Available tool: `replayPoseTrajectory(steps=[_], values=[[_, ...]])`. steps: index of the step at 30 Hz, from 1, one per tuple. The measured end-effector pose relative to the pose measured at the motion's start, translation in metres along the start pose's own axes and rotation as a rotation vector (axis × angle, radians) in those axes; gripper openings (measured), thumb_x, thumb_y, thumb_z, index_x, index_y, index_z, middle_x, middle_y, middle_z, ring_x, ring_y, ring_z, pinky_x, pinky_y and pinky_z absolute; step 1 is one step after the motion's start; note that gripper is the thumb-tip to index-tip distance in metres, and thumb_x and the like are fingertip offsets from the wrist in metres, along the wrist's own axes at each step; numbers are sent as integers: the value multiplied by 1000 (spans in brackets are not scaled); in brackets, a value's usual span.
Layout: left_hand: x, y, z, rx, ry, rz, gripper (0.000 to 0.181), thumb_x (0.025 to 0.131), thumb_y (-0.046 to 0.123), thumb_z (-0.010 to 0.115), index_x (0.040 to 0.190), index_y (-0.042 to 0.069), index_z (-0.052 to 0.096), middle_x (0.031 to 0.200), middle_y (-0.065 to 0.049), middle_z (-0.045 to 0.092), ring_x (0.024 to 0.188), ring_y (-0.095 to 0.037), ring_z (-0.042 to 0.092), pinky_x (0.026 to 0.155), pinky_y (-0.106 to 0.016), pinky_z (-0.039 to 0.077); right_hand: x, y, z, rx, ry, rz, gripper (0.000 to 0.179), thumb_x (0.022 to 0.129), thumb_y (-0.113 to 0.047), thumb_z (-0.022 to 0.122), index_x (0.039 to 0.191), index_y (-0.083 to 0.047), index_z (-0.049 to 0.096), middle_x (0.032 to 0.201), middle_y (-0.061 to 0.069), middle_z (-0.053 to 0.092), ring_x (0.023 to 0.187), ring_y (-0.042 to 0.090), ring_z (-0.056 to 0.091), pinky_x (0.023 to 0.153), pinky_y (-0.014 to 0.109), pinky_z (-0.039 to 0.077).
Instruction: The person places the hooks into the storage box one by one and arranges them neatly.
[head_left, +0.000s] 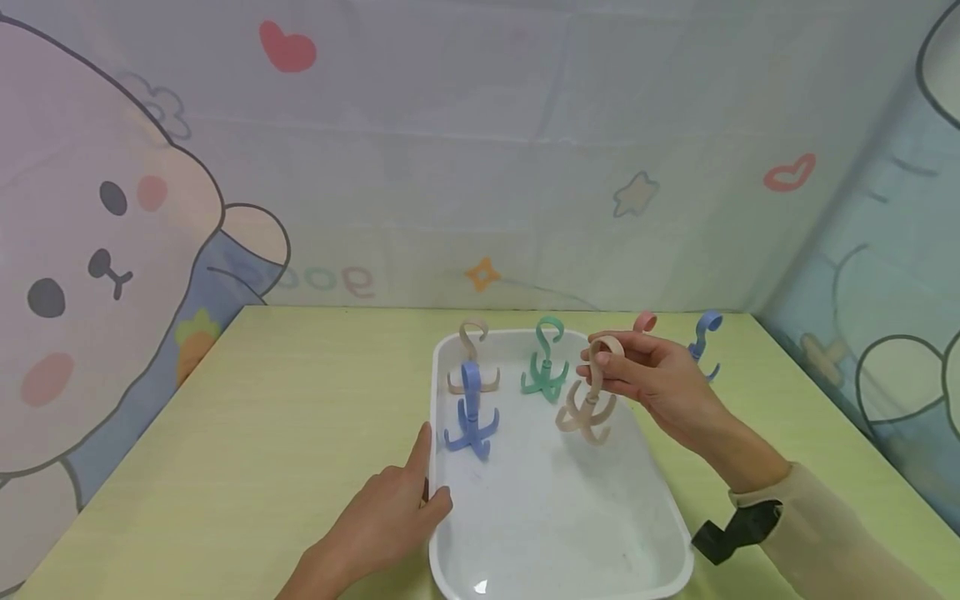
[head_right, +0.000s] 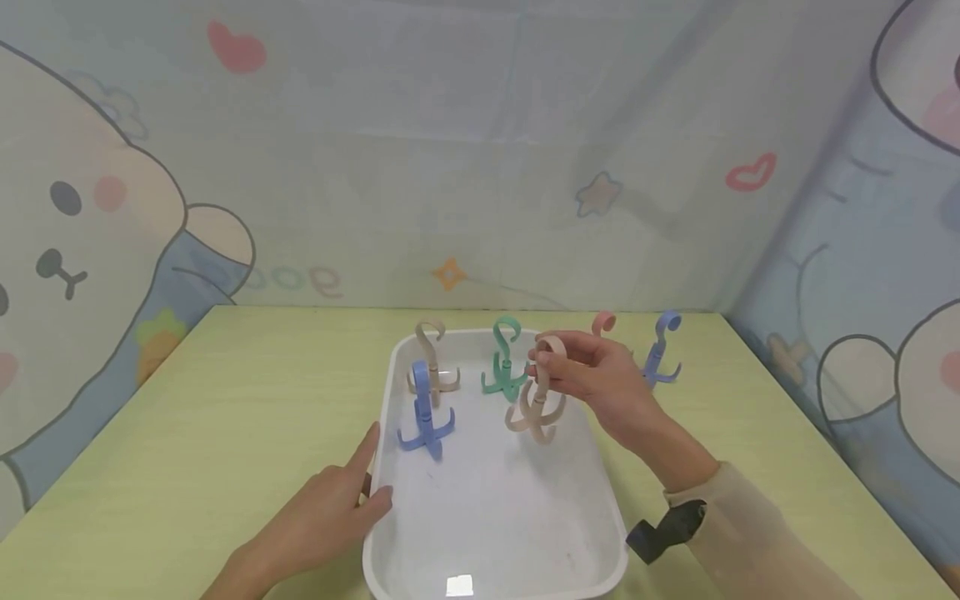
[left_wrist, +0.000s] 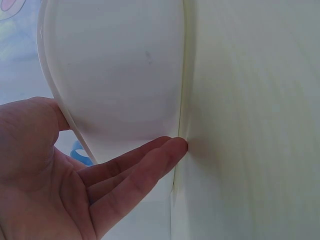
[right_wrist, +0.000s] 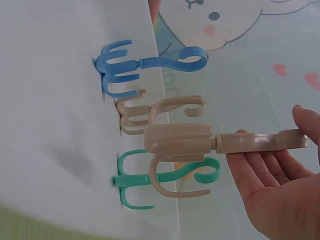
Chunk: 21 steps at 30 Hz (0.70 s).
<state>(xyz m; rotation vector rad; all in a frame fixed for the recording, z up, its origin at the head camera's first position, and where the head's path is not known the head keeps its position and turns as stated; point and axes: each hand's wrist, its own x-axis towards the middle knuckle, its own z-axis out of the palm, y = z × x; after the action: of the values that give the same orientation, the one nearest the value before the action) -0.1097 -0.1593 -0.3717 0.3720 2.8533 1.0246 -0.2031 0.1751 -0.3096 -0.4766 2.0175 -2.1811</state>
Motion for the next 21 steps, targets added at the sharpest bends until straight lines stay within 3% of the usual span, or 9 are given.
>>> replayPoseTrajectory(steps=[14,21], values=[[0,0,0,-6,-1,-3,83,100,27,58,167,-1,18,82,5,68,61,-10,52,56,-27,39,5,2,9,-82,18,15,47,103,-12,68,142,10,57,115,-2,76,106,14,77,92,30,60],[0,-1,0,-14,-8,-1,83,100,27,57,168,0,17,85,4,70,62,-11,52,56,-28,39,8,2,17,-89,34,43,52,103,-13,68,145,13,53,113,-3,76,104,14,77,93,31,60]])
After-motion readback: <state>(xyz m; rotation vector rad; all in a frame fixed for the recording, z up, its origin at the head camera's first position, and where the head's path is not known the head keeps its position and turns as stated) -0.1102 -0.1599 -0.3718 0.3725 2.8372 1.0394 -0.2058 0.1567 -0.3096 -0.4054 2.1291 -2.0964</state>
